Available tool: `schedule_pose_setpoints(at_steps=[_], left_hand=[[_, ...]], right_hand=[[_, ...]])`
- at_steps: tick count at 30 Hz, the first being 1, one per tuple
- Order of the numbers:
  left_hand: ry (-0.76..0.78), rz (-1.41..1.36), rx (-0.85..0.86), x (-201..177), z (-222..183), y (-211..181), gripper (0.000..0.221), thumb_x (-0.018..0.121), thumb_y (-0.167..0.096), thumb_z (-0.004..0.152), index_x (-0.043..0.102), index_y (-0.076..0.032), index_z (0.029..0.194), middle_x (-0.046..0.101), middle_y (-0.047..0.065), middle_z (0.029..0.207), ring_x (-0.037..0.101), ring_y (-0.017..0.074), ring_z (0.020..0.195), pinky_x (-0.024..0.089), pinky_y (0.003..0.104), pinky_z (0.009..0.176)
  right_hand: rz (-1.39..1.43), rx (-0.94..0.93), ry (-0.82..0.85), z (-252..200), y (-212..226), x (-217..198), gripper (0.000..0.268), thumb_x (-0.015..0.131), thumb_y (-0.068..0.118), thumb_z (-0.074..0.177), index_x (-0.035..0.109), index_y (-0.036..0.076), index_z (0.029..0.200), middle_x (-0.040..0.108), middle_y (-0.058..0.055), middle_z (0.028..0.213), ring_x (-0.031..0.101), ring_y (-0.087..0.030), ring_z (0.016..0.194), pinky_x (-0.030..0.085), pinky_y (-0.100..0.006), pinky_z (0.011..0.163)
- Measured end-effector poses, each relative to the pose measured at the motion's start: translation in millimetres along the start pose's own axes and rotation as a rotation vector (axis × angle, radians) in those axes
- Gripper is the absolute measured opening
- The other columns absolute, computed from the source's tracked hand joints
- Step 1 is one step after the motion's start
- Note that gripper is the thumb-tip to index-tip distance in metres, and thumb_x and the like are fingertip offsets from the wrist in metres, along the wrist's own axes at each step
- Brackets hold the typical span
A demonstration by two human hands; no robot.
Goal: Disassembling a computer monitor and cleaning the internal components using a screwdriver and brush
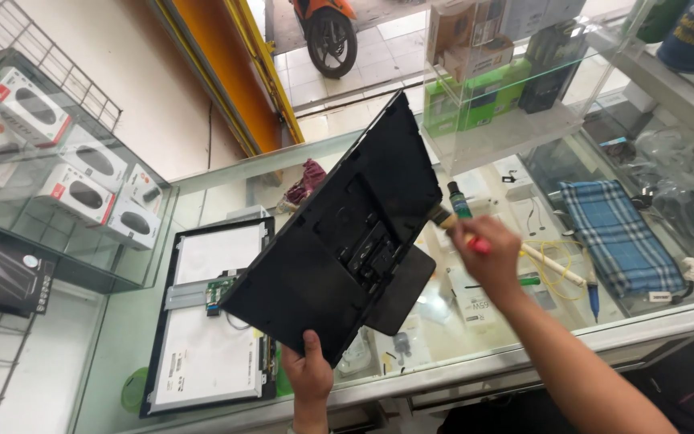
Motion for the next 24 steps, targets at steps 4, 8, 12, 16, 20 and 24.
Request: schedule_pose_setpoints(at_steps=[4, 8, 12, 16, 20, 24], left_hand=[[-0.030, -0.023, -0.052, -1.0, -1.3, 16.7, 0.055, 0.064, -0.037, 0.094, 0.064, 0.004, 0.130, 0.070, 0.018, 0.130, 0.065, 0.0243, 0.120, 0.053, 0.037, 0.099], [0.004, -0.073, -0.033, 2.3, -0.5, 8.9, 0.055, 0.061, -0.034, 0.096, 0.060, 0.005, 0.135, 0.065, 0.020, 0.138, 0.060, 0.0266, 0.129, 0.049, 0.039, 0.106], [0.048, -0.143, -0.046, 5.9, 0.6, -4.5, 0.056, 0.061, -0.030, 0.097, 0.056, 0.006, 0.139, 0.062, 0.020, 0.141, 0.058, 0.0281, 0.132, 0.048, 0.039, 0.110], [0.013, -0.017, -0.044, 1.7, -1.0, 3.6, 0.054, 0.061, -0.035, 0.097, 0.062, 0.005, 0.132, 0.069, 0.019, 0.132, 0.064, 0.0252, 0.122, 0.052, 0.037, 0.101], [0.143, 0.184, 0.331, -6.3, 6.3, 34.0, 0.063, 0.046, -0.041, 0.100, 0.057, 0.010, 0.134, 0.062, 0.027, 0.133, 0.061, 0.0398, 0.123, 0.049, 0.044, 0.106], [0.070, 0.502, 1.057, -20.4, -17.6, 93.2, 0.082, 0.040, 0.015, 0.095, 0.000, -0.001, 0.165, 0.039, 0.038, 0.142, 0.049, 0.0582, 0.126, 0.038, 0.067, 0.116]], right_hand=[[0.172, -0.132, 0.107, -49.9, 47.6, 9.0, 0.027, 0.076, 0.012, 0.089, 0.056, 0.012, 0.072, 0.057, -0.002, 0.069, 0.054, -0.015, 0.057, 0.042, -0.030, 0.054], [0.094, -0.057, 0.129, -10.2, -1.8, 8.2, 0.013, 0.072, 0.007, 0.091, 0.069, 0.012, 0.079, 0.068, -0.002, 0.073, 0.061, -0.012, 0.059, 0.047, -0.024, 0.052], [0.045, 0.070, -0.093, 34.0, -25.6, -1.3, 0.006, 0.075, -0.001, 0.094, 0.076, -0.001, 0.087, 0.072, -0.011, 0.080, 0.062, -0.017, 0.067, 0.050, -0.030, 0.059], [-0.081, -0.088, 0.101, -34.3, 21.2, 19.5, 0.010, 0.079, 0.003, 0.089, 0.070, 0.005, 0.088, 0.067, -0.008, 0.079, 0.063, -0.016, 0.064, 0.057, -0.027, 0.058], [0.230, -0.157, 0.201, -72.1, 115.2, 9.0, 0.007, 0.074, 0.005, 0.088, 0.070, 0.005, 0.093, 0.065, -0.008, 0.081, 0.065, -0.018, 0.065, 0.052, -0.028, 0.060], [0.253, -0.041, 0.139, -60.0, 115.4, 0.3, 0.022, 0.073, 0.000, 0.087, 0.065, 0.009, 0.069, 0.066, -0.004, 0.067, 0.059, -0.014, 0.055, 0.048, -0.027, 0.055]])
Point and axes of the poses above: each hand's wrist, its own z-axis towards the middle knuckle, its own x-axis out of the palm, y = z × x, the point moved 4 cm from there along z, towards the middle knuckle
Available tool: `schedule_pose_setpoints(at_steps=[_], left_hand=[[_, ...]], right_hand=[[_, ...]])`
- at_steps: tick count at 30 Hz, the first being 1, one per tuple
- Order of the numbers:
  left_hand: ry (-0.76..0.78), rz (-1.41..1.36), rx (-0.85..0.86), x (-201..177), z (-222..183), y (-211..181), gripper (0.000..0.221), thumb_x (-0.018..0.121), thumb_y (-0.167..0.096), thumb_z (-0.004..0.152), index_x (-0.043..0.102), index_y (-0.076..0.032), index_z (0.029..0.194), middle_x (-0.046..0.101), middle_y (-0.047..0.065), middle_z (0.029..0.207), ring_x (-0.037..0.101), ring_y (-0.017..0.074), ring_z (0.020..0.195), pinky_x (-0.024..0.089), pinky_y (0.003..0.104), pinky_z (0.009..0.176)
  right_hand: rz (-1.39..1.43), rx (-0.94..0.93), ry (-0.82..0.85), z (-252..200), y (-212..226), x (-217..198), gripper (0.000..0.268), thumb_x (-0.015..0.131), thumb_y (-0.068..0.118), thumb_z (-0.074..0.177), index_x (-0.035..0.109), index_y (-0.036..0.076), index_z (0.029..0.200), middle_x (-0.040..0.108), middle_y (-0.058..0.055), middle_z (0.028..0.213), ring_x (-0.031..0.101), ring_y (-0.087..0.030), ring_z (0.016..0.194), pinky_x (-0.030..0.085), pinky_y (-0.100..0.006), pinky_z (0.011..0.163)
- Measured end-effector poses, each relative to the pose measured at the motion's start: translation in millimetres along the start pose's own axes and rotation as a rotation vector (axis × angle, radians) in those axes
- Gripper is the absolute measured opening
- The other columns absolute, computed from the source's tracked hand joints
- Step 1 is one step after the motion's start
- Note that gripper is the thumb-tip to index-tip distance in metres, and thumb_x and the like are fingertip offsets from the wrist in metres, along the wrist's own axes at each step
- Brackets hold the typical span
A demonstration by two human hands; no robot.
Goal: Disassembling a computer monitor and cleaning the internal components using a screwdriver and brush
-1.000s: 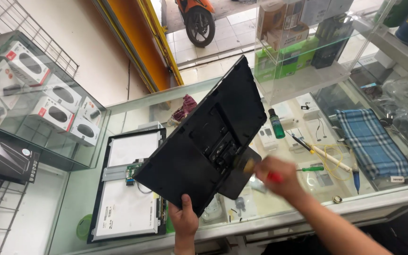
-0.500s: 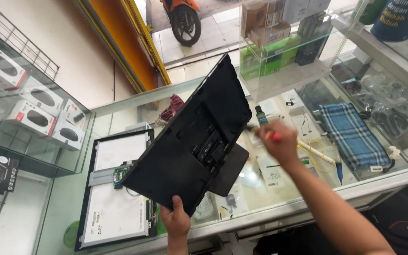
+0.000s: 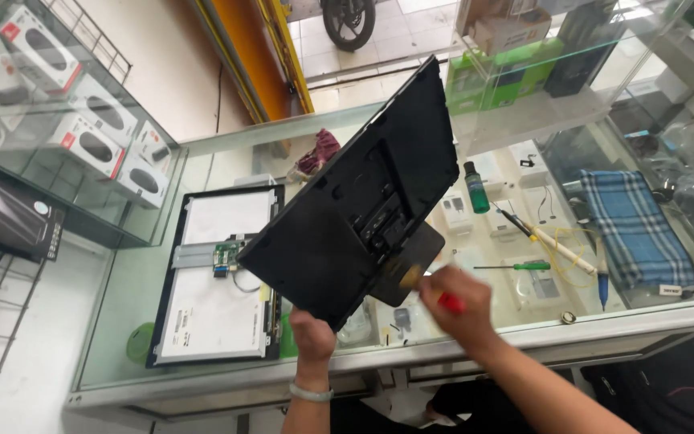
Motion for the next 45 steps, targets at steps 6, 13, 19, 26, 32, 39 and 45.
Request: schedule_pose_setpoints(at_steps=[6, 13, 19, 26, 32, 39, 45], left_hand=[[0.101, -0.176, -0.193, 9.5, -24.5, 14.4, 0.066, 0.038, 0.005, 0.104, 0.005, 0.006, 0.161, 0.049, 0.027, 0.123, 0.048, 0.0345, 0.097, 0.041, 0.050, 0.108], [0.095, -0.822, -0.829, -20.2, 118.5, -30.6, 0.067, 0.025, -0.042, 0.108, 0.042, 0.008, 0.148, 0.050, 0.029, 0.148, 0.048, 0.0389, 0.140, 0.030, 0.049, 0.122], [-0.037, -1.251, -1.001, -11.4, 103.8, -14.0, 0.070, 0.025, -0.046, 0.107, 0.051, 0.007, 0.143, 0.056, 0.029, 0.144, 0.053, 0.0388, 0.134, 0.039, 0.060, 0.115], [-0.058, -1.383, -1.062, -22.5, 127.8, -25.3, 0.069, 0.028, -0.049, 0.106, 0.053, 0.002, 0.144, 0.063, 0.024, 0.137, 0.059, 0.0376, 0.129, 0.043, 0.061, 0.112], [-0.009, -1.367, -1.066, -24.9, 135.0, -30.5, 0.072, 0.027, -0.053, 0.104, 0.051, 0.000, 0.147, 0.061, 0.024, 0.141, 0.057, 0.0390, 0.131, 0.044, 0.061, 0.111], [-0.018, -1.358, -1.038, -20.5, 141.2, -34.3, 0.073, 0.026, -0.053, 0.104, 0.043, 0.001, 0.152, 0.055, 0.027, 0.146, 0.054, 0.0415, 0.134, 0.041, 0.063, 0.113], [0.028, -1.379, -1.039, -15.8, 131.8, -30.7, 0.078, 0.021, -0.056, 0.103, 0.036, -0.001, 0.155, 0.048, 0.027, 0.152, 0.048, 0.0429, 0.138, 0.039, 0.062, 0.114]], right_hand=[[0.083, -0.040, 0.083, -34.7, 26.4, 26.8, 0.018, 0.068, 0.013, 0.093, 0.063, 0.013, 0.076, 0.063, -0.001, 0.070, 0.058, -0.013, 0.055, 0.045, -0.027, 0.050], [0.049, -0.025, -0.125, -7.4, 5.1, 4.4, 0.011, 0.074, 0.001, 0.089, 0.070, 0.006, 0.080, 0.065, -0.012, 0.066, 0.064, -0.033, 0.054, 0.051, -0.038, 0.054], [0.368, -0.113, 0.138, -29.3, 66.0, 31.7, 0.006, 0.083, 0.012, 0.076, 0.078, 0.015, 0.079, 0.071, -0.002, 0.069, 0.070, -0.023, 0.053, 0.060, -0.029, 0.056], [0.233, 0.070, 0.012, -18.3, 36.0, 29.7, 0.005, 0.081, 0.009, 0.085, 0.077, 0.011, 0.083, 0.072, -0.009, 0.072, 0.070, -0.032, 0.061, 0.055, -0.037, 0.061], [0.200, 0.152, 0.047, -5.0, -12.7, 13.7, 0.011, 0.084, 0.011, 0.081, 0.080, 0.014, 0.090, 0.077, -0.008, 0.077, 0.075, -0.030, 0.070, 0.057, -0.036, 0.067], [0.055, 0.135, 0.213, 45.5, 19.2, -36.1, 0.020, 0.077, 0.001, 0.085, 0.078, 0.008, 0.104, 0.080, -0.013, 0.090, 0.077, -0.033, 0.089, 0.059, -0.040, 0.080], [0.363, 0.329, 0.373, 12.1, 7.1, 23.6, 0.021, 0.079, 0.002, 0.075, 0.075, 0.002, 0.096, 0.081, -0.020, 0.082, 0.078, -0.045, 0.083, 0.059, -0.052, 0.078]])
Point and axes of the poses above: each hand's wrist, its own z-axis towards the middle knuckle, its own x-axis out of the palm, y = z × x, the point moved 4 cm from there along z, towards the middle knuckle
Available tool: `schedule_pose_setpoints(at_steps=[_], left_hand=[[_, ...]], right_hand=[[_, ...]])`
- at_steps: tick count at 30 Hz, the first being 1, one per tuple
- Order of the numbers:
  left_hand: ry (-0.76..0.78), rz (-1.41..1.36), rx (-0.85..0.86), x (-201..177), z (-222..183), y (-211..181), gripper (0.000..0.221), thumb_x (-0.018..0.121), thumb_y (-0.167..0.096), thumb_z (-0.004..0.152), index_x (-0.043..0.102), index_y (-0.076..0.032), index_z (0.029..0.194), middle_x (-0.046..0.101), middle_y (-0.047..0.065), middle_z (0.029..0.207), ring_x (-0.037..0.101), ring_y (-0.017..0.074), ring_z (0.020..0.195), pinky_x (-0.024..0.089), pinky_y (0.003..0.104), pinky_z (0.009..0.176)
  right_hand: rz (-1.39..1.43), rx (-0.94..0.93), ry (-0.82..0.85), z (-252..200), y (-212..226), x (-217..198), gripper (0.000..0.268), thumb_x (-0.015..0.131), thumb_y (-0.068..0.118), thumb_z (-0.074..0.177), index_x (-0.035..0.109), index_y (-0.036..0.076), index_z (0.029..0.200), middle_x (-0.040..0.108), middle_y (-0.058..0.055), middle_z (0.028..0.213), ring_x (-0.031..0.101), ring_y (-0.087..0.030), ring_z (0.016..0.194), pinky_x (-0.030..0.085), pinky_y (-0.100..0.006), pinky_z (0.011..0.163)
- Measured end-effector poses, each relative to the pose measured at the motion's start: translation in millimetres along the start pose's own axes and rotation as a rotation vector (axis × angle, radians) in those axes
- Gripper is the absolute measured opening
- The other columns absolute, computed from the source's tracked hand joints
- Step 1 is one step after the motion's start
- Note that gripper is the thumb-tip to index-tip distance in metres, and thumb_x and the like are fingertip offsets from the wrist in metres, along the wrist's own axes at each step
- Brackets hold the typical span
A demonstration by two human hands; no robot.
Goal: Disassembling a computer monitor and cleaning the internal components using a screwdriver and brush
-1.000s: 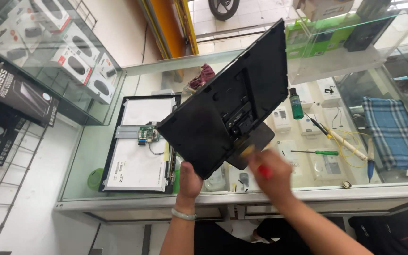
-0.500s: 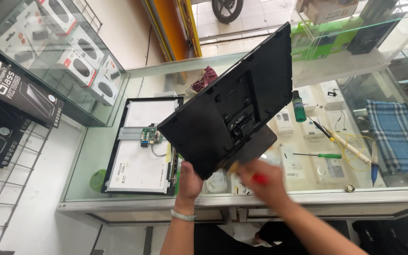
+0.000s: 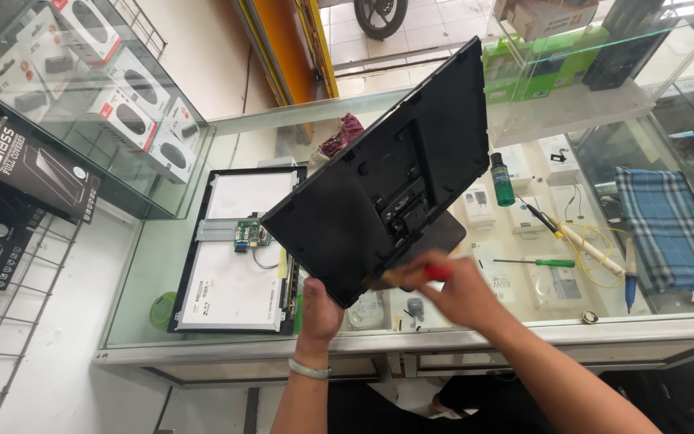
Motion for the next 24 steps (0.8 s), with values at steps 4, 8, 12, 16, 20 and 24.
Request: schedule_pose_setpoints(at_steps=[4, 8, 12, 16, 20, 24], left_hand=[[-0.019, 0.034, 0.019, -14.4, -2.7, 10.1, 0.079, 0.024, -0.057, 0.102, 0.036, 0.000, 0.155, 0.049, 0.027, 0.152, 0.048, 0.0423, 0.138, 0.037, 0.063, 0.115], [0.032, 0.034, 0.008, -23.3, -5.1, 19.4, 0.080, 0.022, -0.059, 0.101, 0.033, -0.003, 0.157, 0.047, 0.027, 0.153, 0.047, 0.0431, 0.138, 0.038, 0.064, 0.114], [-0.053, 0.044, 0.023, -4.4, -0.2, -3.6, 0.077, 0.022, -0.055, 0.103, 0.042, 0.001, 0.152, 0.056, 0.027, 0.145, 0.055, 0.0409, 0.133, 0.042, 0.061, 0.113], [-0.148, 0.132, 0.078, -82.1, -4.4, 53.7, 0.073, 0.027, -0.051, 0.106, 0.049, 0.007, 0.144, 0.060, 0.031, 0.139, 0.056, 0.0417, 0.131, 0.040, 0.062, 0.114], [-0.166, 0.354, 0.140, -47.3, -2.6, 35.7, 0.070, 0.024, -0.048, 0.107, 0.057, 0.004, 0.139, 0.064, 0.030, 0.134, 0.062, 0.0371, 0.125, 0.046, 0.057, 0.110], [-0.126, 0.439, 0.274, -10.4, 1.6, -1.5, 0.076, 0.025, -0.053, 0.106, 0.049, 0.006, 0.146, 0.057, 0.030, 0.143, 0.054, 0.0386, 0.133, 0.043, 0.054, 0.110]], right_hand=[[-0.341, 0.191, -0.385, 8.2, -21.9, -53.9, 0.013, 0.081, 0.018, 0.089, 0.076, 0.014, 0.100, 0.074, -0.013, 0.079, 0.074, -0.035, 0.080, 0.056, -0.040, 0.075], [0.032, 0.185, -0.222, 6.0, -14.1, -15.7, 0.014, 0.086, 0.013, 0.079, 0.079, 0.013, 0.091, 0.078, -0.012, 0.080, 0.075, -0.024, 0.078, 0.055, -0.035, 0.081], [-0.045, 0.215, -0.041, 15.7, -16.6, 5.4, 0.012, 0.082, 0.015, 0.079, 0.082, 0.013, 0.090, 0.077, -0.019, 0.077, 0.076, -0.036, 0.077, 0.057, -0.042, 0.079], [-0.355, 0.193, -0.294, 28.7, -41.8, -66.8, 0.015, 0.075, 0.017, 0.087, 0.080, 0.027, 0.096, 0.071, -0.013, 0.072, 0.073, -0.032, 0.075, 0.055, -0.037, 0.074], [-0.152, 0.110, -0.385, 24.7, -8.1, -68.9, 0.014, 0.087, 0.016, 0.084, 0.079, 0.015, 0.095, 0.074, -0.008, 0.080, 0.072, -0.022, 0.078, 0.055, -0.031, 0.081], [0.131, 0.012, 0.001, 28.9, 0.7, -28.8, 0.014, 0.084, 0.001, 0.075, 0.078, 0.004, 0.087, 0.084, -0.015, 0.085, 0.079, -0.025, 0.088, 0.058, -0.036, 0.082]])
Point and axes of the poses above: each hand's wrist, its own z-axis towards the middle knuckle, its own x-axis out of the palm, y = z × x, the point moved 4 cm from there along z, towards the middle knuckle
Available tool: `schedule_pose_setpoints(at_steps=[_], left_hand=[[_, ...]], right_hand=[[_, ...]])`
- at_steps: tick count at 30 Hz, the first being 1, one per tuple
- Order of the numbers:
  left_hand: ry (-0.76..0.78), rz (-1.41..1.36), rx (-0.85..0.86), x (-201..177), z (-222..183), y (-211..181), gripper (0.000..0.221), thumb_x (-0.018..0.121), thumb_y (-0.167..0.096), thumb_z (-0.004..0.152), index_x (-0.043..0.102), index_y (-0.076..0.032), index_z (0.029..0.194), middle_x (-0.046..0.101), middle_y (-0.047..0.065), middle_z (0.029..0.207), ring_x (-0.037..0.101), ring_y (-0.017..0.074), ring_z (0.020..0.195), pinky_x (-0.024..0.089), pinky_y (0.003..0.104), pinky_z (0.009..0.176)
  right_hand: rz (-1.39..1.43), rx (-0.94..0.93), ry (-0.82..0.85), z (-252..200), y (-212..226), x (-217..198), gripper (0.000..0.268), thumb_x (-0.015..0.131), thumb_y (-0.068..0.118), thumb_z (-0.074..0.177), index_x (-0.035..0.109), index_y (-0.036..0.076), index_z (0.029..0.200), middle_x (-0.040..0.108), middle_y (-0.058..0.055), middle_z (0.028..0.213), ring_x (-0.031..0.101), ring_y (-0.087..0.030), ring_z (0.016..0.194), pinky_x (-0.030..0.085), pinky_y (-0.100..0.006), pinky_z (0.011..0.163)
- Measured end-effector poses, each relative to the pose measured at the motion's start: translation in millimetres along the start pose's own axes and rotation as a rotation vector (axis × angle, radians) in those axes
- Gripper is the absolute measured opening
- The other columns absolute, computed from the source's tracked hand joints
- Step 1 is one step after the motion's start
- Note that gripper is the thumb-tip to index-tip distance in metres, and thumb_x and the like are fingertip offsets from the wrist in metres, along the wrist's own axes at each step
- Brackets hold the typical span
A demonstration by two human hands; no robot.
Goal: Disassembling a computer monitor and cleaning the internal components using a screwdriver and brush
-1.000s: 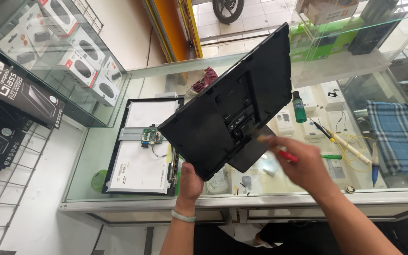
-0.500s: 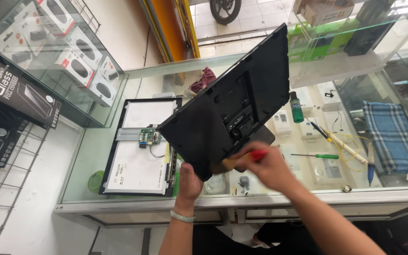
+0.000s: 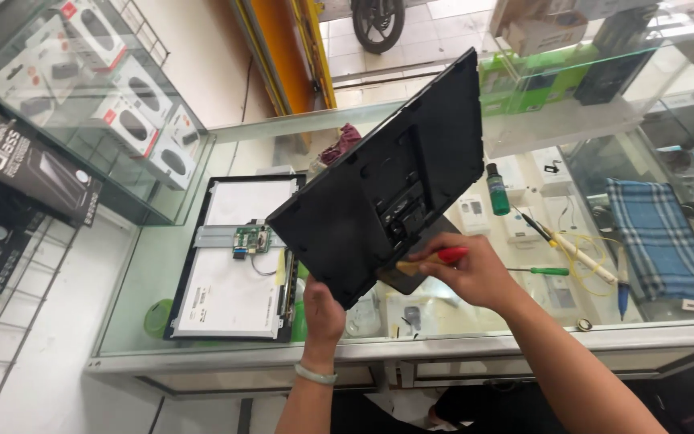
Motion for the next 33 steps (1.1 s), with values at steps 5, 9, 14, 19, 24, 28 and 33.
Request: schedule_pose_setpoints(at_steps=[5, 9, 14, 19, 24, 28, 33], left_hand=[[0.022, 0.125, -0.037, 4.2, -11.7, 4.4, 0.078, 0.045, -0.056, 0.099, 0.044, 0.004, 0.149, 0.055, 0.024, 0.147, 0.053, 0.0320, 0.136, 0.042, 0.047, 0.113], [-0.113, 0.214, -0.142, 1.8, -18.2, 19.7, 0.066, 0.040, -0.050, 0.103, 0.052, 0.002, 0.143, 0.063, 0.020, 0.140, 0.059, 0.0268, 0.130, 0.048, 0.037, 0.108], [-0.116, 0.192, -0.115, 12.7, -6.7, -3.4, 0.074, 0.039, -0.054, 0.102, 0.047, 0.003, 0.148, 0.057, 0.021, 0.148, 0.053, 0.0284, 0.139, 0.043, 0.037, 0.115], [-0.107, 0.144, -0.144, 12.2, -8.3, 3.8, 0.079, 0.037, -0.058, 0.100, 0.041, 0.002, 0.152, 0.052, 0.021, 0.152, 0.050, 0.0299, 0.142, 0.041, 0.037, 0.116], [-0.154, 0.145, -0.202, 6.7, -14.6, 9.6, 0.076, 0.041, -0.058, 0.098, 0.051, 0.002, 0.144, 0.065, 0.018, 0.139, 0.061, 0.0273, 0.129, 0.049, 0.038, 0.106], [-0.122, 0.203, -0.204, -10.0, -26.1, 35.1, 0.077, 0.040, -0.056, 0.099, 0.047, 0.002, 0.149, 0.058, 0.019, 0.147, 0.055, 0.0279, 0.137, 0.044, 0.037, 0.112], [-0.197, 0.235, -0.169, -12.1, -23.4, 45.6, 0.070, 0.041, -0.056, 0.100, 0.059, 0.003, 0.134, 0.069, 0.019, 0.129, 0.063, 0.0245, 0.121, 0.049, 0.036, 0.102]], right_hand=[[-0.412, -0.048, -0.341, 18.8, -28.9, -64.1, 0.014, 0.081, 0.008, 0.083, 0.078, 0.009, 0.097, 0.079, -0.012, 0.093, 0.075, -0.029, 0.089, 0.055, -0.038, 0.084], [-0.724, -0.139, -0.397, 3.7, -44.0, -47.1, 0.018, 0.065, 0.006, 0.091, 0.078, 0.018, 0.095, 0.068, -0.004, 0.067, 0.062, -0.022, 0.061, 0.048, -0.037, 0.059], [-0.246, -0.027, -0.112, 1.3, 0.6, -29.5, 0.008, 0.077, 0.014, 0.084, 0.080, 0.010, 0.091, 0.085, -0.002, 0.089, 0.081, -0.012, 0.080, 0.061, -0.024, 0.072], [-0.637, -0.222, -0.497, -19.5, -25.7, -20.9, 0.016, 0.073, 0.001, 0.090, 0.078, 0.011, 0.102, 0.080, -0.003, 0.088, 0.075, -0.014, 0.075, 0.061, -0.028, 0.067], [-0.126, -0.238, 0.077, -64.5, 36.9, 58.6, 0.020, 0.074, 0.011, 0.091, 0.077, 0.005, 0.111, 0.082, -0.009, 0.098, 0.081, -0.025, 0.085, 0.065, -0.033, 0.074], [-0.256, -0.132, -0.090, -32.2, -37.5, -1.3, 0.012, 0.073, 0.002, 0.085, 0.073, 0.013, 0.081, 0.083, -0.001, 0.096, 0.080, -0.016, 0.092, 0.060, -0.028, 0.078], [-0.563, -0.284, -0.491, -17.6, -30.5, -32.9, 0.011, 0.068, 0.002, 0.090, 0.071, 0.012, 0.095, 0.076, -0.004, 0.094, 0.074, -0.021, 0.086, 0.057, -0.032, 0.079]])
Point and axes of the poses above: each hand's wrist, its own z-axis towards the middle knuckle, its own x-axis out of the palm, y = z × x, the point moved 4 cm from there along z, towards the middle knuckle
